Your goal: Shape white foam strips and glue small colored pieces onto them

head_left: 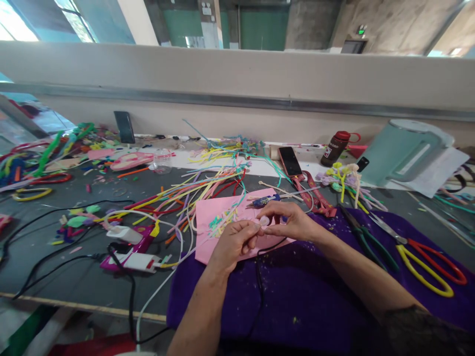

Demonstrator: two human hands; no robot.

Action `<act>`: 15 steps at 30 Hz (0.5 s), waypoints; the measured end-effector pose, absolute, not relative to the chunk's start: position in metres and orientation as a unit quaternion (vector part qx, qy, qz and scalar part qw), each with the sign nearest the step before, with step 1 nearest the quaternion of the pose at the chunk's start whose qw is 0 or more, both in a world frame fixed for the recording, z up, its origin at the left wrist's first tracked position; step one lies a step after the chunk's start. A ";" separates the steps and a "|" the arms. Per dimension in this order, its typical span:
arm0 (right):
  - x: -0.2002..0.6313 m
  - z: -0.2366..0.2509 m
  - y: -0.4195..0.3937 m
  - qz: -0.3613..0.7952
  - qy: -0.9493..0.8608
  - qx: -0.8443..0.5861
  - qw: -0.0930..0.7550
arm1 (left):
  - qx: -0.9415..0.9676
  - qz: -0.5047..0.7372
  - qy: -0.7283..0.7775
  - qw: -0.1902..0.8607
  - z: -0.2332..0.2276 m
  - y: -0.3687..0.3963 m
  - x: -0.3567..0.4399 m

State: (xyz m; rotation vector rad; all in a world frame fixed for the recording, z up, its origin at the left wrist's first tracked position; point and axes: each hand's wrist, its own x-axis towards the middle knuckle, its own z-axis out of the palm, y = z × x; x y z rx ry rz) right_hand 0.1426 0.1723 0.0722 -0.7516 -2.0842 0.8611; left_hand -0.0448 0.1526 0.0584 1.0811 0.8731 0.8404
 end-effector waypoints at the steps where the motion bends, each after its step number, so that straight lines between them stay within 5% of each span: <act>1: 0.142 0.073 0.172 0.330 -0.815 -0.295 0.374 | 0.483 0.377 0.388 0.688 0.058 0.153 -0.045; 15: 0.141 0.072 0.173 0.308 -0.824 -0.281 0.385 | 0.475 0.385 0.382 0.693 0.056 0.153 -0.046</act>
